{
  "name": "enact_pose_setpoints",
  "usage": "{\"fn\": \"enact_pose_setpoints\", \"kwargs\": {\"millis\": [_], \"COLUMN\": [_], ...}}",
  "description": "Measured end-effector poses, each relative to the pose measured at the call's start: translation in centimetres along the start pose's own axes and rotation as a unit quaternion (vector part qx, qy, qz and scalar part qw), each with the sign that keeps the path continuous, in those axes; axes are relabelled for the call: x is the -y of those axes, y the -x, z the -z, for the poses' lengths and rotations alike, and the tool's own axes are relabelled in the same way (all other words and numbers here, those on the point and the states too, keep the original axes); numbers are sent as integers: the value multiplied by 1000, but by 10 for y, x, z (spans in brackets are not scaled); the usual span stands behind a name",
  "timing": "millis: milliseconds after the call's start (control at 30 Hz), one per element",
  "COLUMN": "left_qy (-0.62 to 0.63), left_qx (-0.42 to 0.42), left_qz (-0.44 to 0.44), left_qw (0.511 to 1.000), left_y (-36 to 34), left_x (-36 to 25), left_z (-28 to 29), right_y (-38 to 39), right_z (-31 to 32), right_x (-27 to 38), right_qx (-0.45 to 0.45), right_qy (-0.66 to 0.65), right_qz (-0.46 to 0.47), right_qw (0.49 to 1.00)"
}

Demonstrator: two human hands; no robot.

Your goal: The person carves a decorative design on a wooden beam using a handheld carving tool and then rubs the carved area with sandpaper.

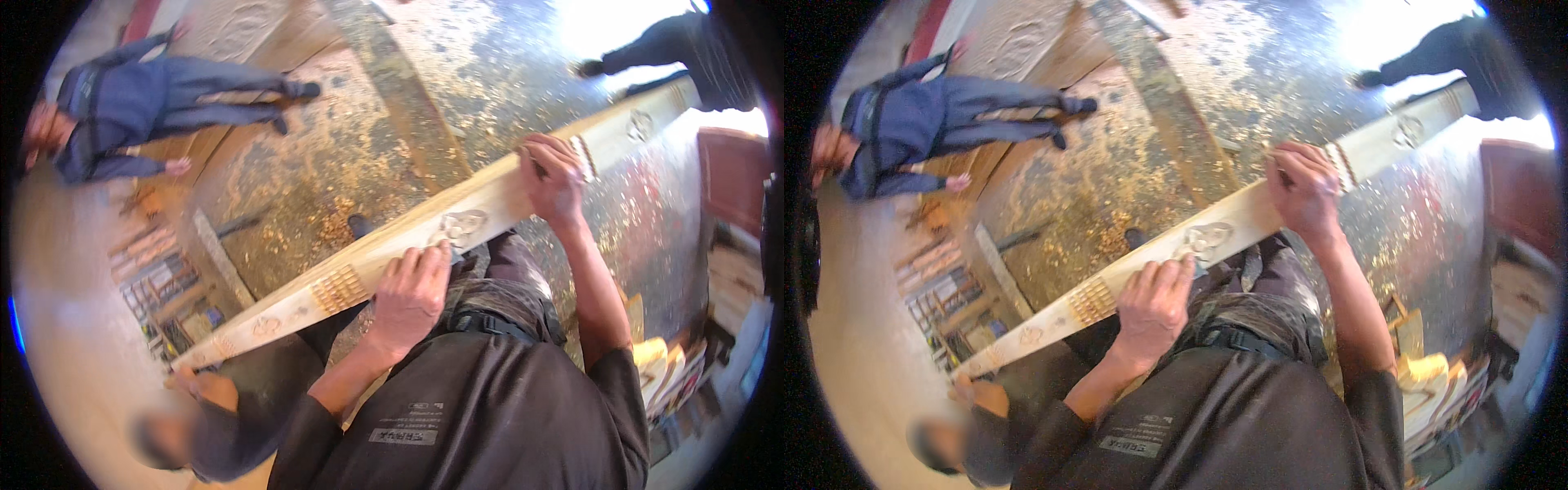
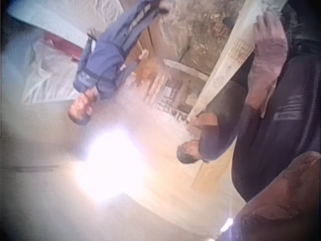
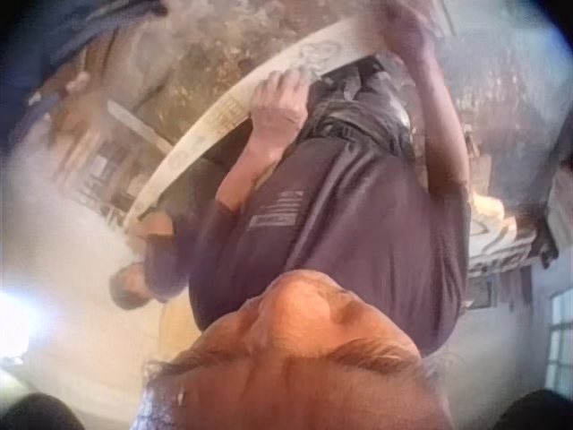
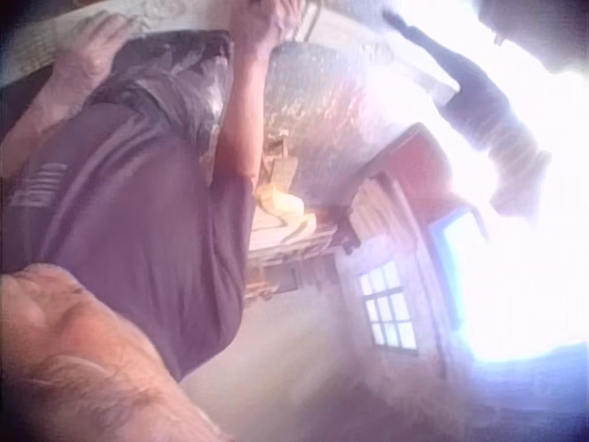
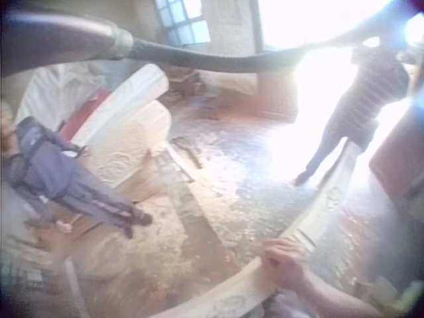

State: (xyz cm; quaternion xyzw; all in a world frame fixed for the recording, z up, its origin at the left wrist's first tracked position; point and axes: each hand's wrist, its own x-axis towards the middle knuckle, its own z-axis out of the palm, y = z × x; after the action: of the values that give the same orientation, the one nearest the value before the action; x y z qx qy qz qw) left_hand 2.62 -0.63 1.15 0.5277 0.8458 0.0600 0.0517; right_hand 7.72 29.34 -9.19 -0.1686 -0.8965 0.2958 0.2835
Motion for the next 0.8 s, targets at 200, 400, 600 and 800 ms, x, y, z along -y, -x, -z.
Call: {"fn": "enact_pose_setpoints", "kwargs": {"millis": [200,400,600,800], "left_qy": [140,249,298,317], "left_qx": [-124,-223,-335,-435], "left_qz": [78,178,320,536], "left_qw": [979,925,834,651], "left_y": [-2,37,101,179], "left_x": [4,7,23,47], "left_z": [12,21,-2,4], "right_y": [5,11,7,10], "right_z": [3,3,2,0], "right_x": [13,6,-13,-27], "right_qx": [48,66,84,93], "right_qy": [-4,-7,15,53], "right_qz": [-42,-92,-83,-73], "right_qw": [998,994,993,992]}}
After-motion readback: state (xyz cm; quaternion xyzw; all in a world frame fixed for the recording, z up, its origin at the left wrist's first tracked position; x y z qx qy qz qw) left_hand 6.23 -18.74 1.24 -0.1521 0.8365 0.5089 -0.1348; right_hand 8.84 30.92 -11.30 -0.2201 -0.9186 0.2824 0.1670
